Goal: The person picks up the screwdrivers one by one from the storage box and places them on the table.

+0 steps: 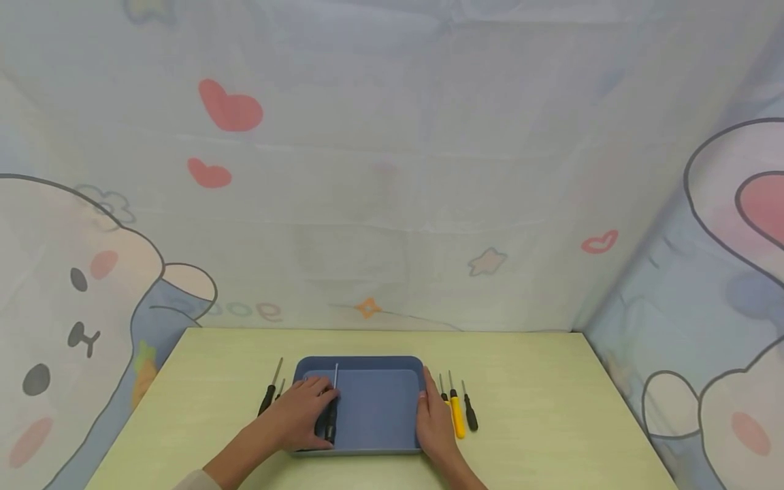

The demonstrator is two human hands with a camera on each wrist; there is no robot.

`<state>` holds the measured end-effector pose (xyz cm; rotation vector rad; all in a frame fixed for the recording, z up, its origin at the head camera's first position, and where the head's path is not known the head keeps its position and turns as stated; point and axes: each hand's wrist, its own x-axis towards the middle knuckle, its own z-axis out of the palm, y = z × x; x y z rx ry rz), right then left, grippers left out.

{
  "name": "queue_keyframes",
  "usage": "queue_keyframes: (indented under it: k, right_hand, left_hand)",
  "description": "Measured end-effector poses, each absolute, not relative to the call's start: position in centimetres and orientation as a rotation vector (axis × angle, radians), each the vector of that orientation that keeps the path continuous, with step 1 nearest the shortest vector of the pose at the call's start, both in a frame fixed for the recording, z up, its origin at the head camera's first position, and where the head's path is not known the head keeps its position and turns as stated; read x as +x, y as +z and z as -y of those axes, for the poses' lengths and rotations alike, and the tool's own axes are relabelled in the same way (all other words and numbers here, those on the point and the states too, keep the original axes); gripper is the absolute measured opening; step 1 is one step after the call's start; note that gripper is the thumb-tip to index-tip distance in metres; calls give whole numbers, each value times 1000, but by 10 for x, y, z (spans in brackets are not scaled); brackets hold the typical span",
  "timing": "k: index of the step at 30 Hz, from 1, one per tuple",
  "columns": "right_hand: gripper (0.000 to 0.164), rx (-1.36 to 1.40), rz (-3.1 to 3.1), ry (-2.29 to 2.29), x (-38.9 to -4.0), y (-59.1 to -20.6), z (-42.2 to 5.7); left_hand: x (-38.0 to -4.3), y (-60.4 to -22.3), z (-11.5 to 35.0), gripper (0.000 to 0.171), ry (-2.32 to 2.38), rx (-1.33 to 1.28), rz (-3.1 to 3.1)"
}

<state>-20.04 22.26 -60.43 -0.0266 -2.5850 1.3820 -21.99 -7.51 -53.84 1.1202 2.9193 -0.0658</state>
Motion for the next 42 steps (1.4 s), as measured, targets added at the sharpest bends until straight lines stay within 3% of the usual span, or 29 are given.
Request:
queue_keyframes:
  k: [42]
  right_hand:
    - [52, -21, 2583, 1422, -202, -605, -224]
  left_hand:
    - [-228, -509, 96, 94, 264, 1113, -2947]
